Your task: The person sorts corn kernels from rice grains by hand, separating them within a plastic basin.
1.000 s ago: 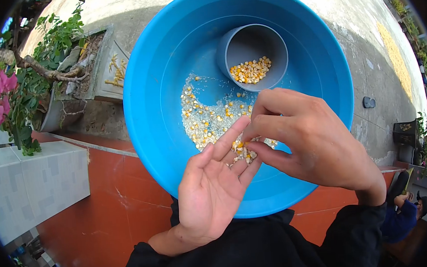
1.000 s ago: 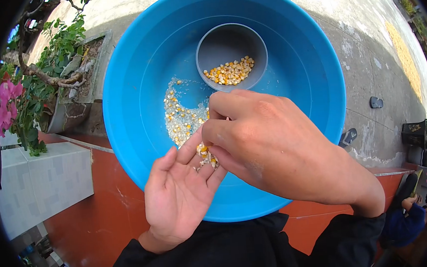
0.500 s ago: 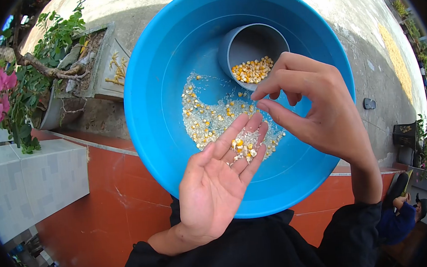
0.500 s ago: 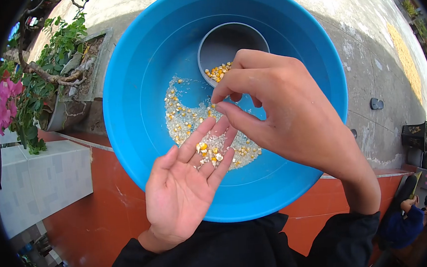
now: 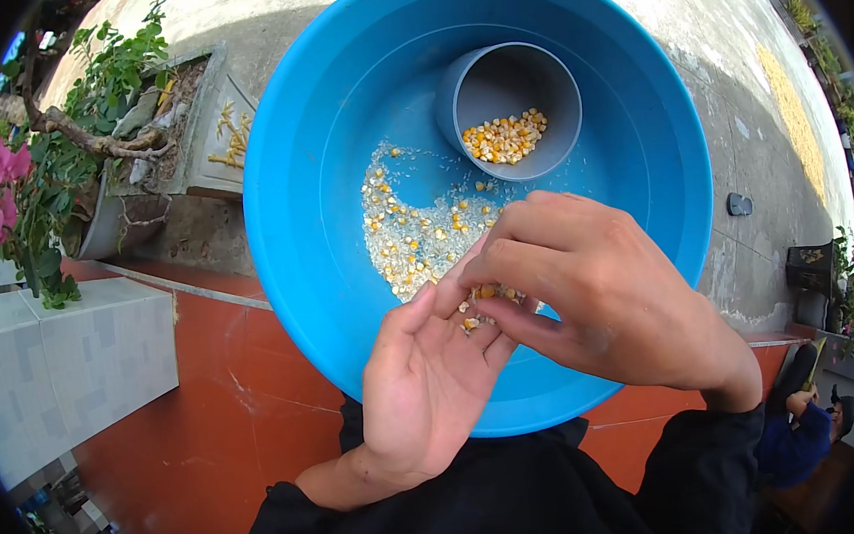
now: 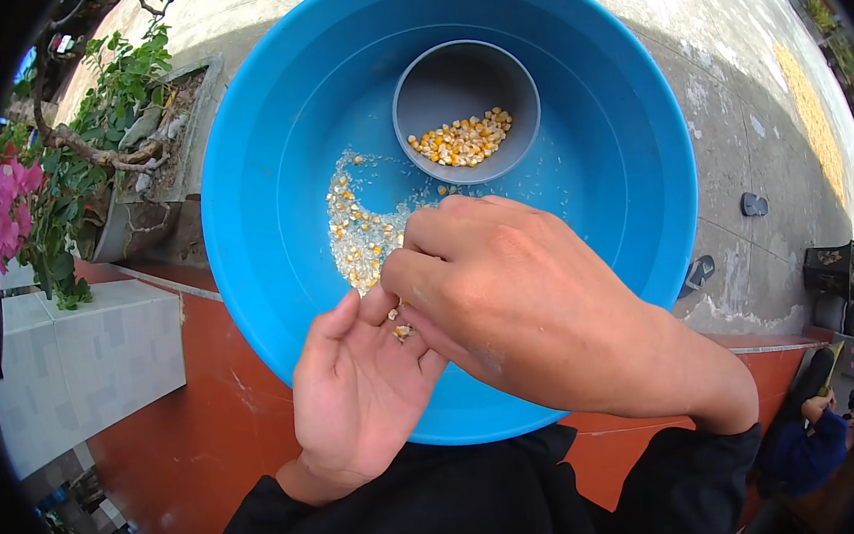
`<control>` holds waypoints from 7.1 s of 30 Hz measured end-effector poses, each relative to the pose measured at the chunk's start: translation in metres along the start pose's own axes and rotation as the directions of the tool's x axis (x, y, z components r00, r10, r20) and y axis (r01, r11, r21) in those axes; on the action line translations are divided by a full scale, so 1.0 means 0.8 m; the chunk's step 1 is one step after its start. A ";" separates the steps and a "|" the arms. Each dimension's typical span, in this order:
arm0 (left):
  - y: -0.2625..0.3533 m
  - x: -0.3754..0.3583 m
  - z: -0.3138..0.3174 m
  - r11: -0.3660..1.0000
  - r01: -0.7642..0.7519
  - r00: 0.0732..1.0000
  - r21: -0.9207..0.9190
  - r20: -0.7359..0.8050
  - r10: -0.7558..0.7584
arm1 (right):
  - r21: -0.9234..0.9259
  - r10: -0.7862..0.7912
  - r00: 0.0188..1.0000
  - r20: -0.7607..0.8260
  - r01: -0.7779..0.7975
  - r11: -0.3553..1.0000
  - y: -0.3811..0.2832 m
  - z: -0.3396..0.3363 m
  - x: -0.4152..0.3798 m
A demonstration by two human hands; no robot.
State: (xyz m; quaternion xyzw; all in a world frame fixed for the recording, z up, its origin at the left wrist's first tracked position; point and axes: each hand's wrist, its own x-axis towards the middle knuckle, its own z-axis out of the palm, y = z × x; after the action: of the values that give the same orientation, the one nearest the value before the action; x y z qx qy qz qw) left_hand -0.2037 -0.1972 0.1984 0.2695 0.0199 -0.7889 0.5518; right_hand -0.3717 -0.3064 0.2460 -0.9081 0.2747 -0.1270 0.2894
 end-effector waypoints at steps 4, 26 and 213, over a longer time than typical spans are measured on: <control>0.001 0.001 -0.007 0.998 0.051 0.994 -0.034 0.100 -0.047 | -0.020 0.001 1.000 -0.010 -0.001 1.000 -0.003 0.001 -0.003; 0.003 0.006 0.001 0.994 -0.013 0.990 -0.106 0.141 0.028 | -0.107 0.156 0.911 -0.382 -0.211 0.972 0.098 -0.039 0.035; -0.010 -0.006 0.010 0.996 -0.085 0.994 0.018 0.077 0.083 | -0.109 -0.117 0.974 -0.192 0.097 0.989 0.008 0.019 -0.022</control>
State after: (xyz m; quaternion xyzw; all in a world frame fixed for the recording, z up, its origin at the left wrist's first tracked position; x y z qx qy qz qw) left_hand -0.2130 -0.1924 0.2056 0.2460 -0.0208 -0.7748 0.5820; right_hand -0.3827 -0.2937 0.2288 -0.9177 0.2586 -0.2184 0.2079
